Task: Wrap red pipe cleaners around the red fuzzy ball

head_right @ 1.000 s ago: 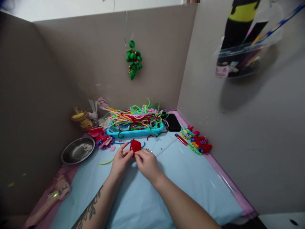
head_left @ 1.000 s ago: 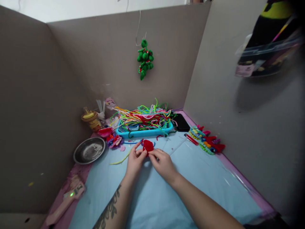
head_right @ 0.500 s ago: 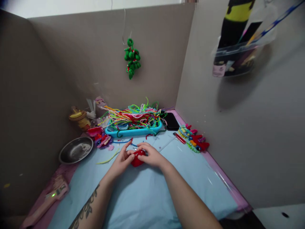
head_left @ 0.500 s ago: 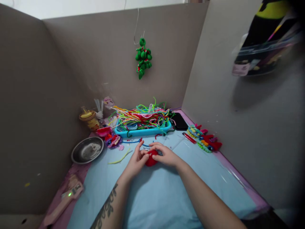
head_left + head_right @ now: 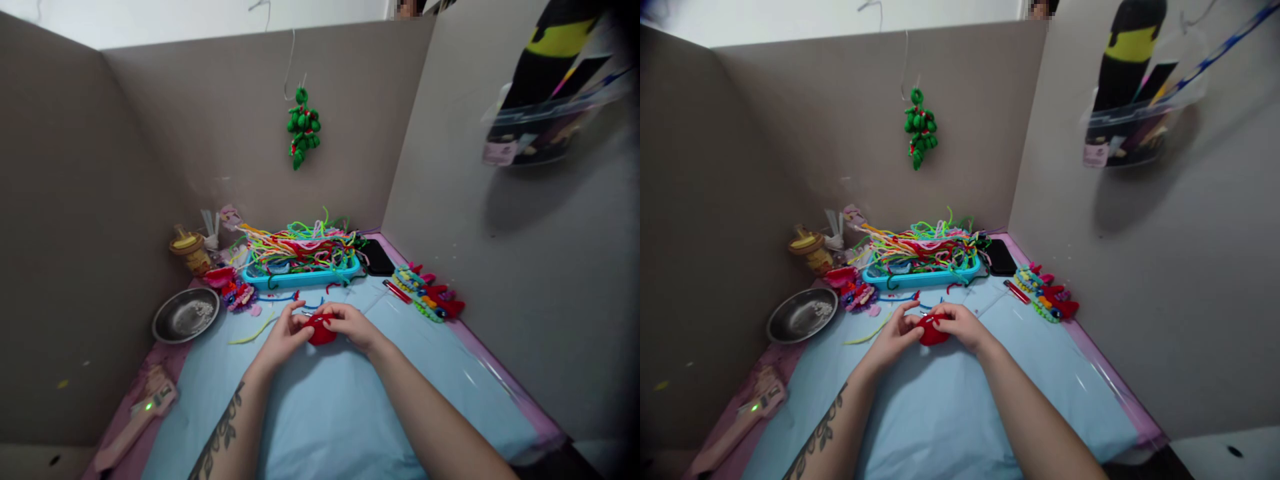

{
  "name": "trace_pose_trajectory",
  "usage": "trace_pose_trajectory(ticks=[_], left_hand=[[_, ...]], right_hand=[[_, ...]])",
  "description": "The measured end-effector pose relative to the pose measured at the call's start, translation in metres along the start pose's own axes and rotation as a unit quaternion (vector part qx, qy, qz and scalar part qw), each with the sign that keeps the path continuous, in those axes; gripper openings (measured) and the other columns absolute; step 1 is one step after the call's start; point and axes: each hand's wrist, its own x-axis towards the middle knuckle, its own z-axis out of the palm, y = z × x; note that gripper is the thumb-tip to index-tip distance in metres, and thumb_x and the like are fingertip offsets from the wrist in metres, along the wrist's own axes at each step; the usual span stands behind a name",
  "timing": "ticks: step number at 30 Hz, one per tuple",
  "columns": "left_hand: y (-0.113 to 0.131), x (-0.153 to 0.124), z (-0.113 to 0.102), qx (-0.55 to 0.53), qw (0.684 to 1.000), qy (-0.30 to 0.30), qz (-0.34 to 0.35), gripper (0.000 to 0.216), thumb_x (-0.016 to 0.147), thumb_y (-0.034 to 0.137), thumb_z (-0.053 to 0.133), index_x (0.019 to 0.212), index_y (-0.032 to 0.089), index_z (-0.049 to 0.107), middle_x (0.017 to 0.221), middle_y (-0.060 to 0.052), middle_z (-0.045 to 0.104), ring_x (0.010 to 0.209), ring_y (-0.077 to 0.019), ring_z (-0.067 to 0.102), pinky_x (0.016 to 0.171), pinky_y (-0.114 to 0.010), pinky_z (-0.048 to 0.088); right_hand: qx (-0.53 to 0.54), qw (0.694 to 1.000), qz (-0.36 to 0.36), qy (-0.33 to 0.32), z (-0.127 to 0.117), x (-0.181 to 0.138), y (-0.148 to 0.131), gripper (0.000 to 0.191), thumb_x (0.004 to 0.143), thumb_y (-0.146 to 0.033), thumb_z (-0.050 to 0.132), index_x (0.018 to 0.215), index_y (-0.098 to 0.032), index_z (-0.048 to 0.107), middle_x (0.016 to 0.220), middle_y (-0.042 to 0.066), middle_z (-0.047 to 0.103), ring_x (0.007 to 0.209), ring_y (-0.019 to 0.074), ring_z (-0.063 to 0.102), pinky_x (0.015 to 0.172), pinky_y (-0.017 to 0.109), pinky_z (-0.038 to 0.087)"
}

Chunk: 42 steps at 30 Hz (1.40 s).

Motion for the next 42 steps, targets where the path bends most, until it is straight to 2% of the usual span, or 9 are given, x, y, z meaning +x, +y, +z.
trace_pose_trajectory(ticks=[4,9,15,18,20,25,30,34,42], left_hand=[[0.002,0.000,0.000,0.014,1.000,0.011,-0.001,0.051,0.071,0.033,0.070,0.114,0.019,0.048,0.075,-0.002,0.063,0.068,-0.0142,0.059,0.068,-0.028,0.043],[0.002,0.000,0.000,0.037,0.999,0.030,0.013,0.045,0.069,0.033,0.070,0.109,0.016,0.056,0.073,-0.003,0.063,0.065,-0.0140,0.058,0.064,-0.026,0.043],[-0.002,0.003,-0.002,0.067,0.996,0.058,0.023,0.039,0.067,0.032,0.071,0.101,0.015,0.063,0.076,-0.005,0.065,0.069,-0.0164,0.059,0.067,-0.028,0.045],[-0.004,0.004,-0.002,0.083,0.993,0.076,0.028,0.037,0.069,0.032,0.069,0.102,0.015,0.064,0.082,-0.006,0.068,0.074,-0.0178,0.061,0.071,-0.029,0.046],[-0.003,0.004,-0.002,0.089,0.991,0.093,0.032,0.037,0.070,0.032,0.068,0.103,0.016,0.064,0.086,-0.007,0.069,0.076,-0.0186,0.062,0.073,-0.030,0.046],[0.000,0.003,0.000,0.120,0.988,0.095,0.028,0.037,0.068,0.032,0.069,0.100,0.015,0.067,0.087,-0.009,0.070,0.078,-0.0212,0.063,0.074,-0.033,0.047],[0.002,0.002,0.003,0.134,0.991,0.029,0.008,0.029,0.069,0.033,0.068,0.092,0.014,0.070,0.089,-0.011,0.071,0.080,-0.0234,0.063,0.077,-0.035,0.046],[0.003,0.001,0.003,0.145,0.989,0.023,-0.001,0.020,0.070,0.031,0.067,0.081,0.013,0.068,0.076,-0.007,0.069,0.069,-0.0189,0.061,0.069,-0.031,0.046],[0.008,0.000,0.004,0.216,0.976,0.025,0.009,0.016,0.073,0.029,0.061,0.078,0.014,0.065,0.074,-0.005,0.066,0.071,-0.0170,0.057,0.070,-0.029,0.044]], right_hand=[[0.010,1.000,0.003,0.000,0.001,0.000,0.003,0.028,0.066,-0.039,0.071,0.073,-0.016,0.058,0.090,0.006,0.063,0.076,0.0178,0.059,0.069,0.030,0.046],[-0.027,0.997,-0.057,0.051,0.005,0.001,0.003,0.035,0.066,-0.032,0.071,0.096,-0.022,0.056,0.093,0.002,0.061,0.087,0.0174,0.059,0.081,0.031,0.045],[-0.211,0.954,-0.175,0.125,0.008,0.000,0.001,0.004,0.075,-0.022,0.062,0.077,-0.021,0.065,0.090,0.004,0.059,0.092,0.0195,0.056,0.088,0.036,0.042],[-0.267,0.928,-0.213,0.148,0.011,-0.005,-0.003,0.009,0.076,-0.018,0.060,0.075,-0.023,0.067,0.092,0.005,0.058,0.093,0.0201,0.055,0.088,0.037,0.042],[-0.265,0.928,-0.222,0.137,0.013,-0.008,-0.006,0.010,0.077,-0.017,0.059,0.075,-0.024,0.067,0.088,0.005,0.058,0.089,0.0197,0.056,0.085,0.036,0.044],[-0.182,0.955,-0.210,0.108,0.012,-0.010,-0.011,0.008,0.078,-0.022,0.059,0.071,-0.021,0.062,0.076,0.003,0.061,0.078,0.0185,0.058,0.076,0.034,0.046],[-0.105,0.967,-0.167,0.164,0.009,-0.007,-0.010,0.011,0.077,-0.030,0.061,0.071,-0.020,0.058,0.073,0.001,0.058,0.069,0.0162,0.055,0.065,0.029,0.045],[-0.102,0.966,-0.122,0.202,0.009,-0.003,-0.008,0.013,0.077,-0.032,0.059,0.072,-0.020,0.055,0.064,-0.002,0.054,0.060,0.0140,0.050,0.059,0.026,0.041],[-0.257,0.947,-0.131,0.140,0.012,-0.002,-0.007,0.007,0.074,-0.018,0.058,0.078,-0.019,0.062,0.085,0.003,0.060,0.089,0.0185,0.056,0.083,0.031,0.042]])
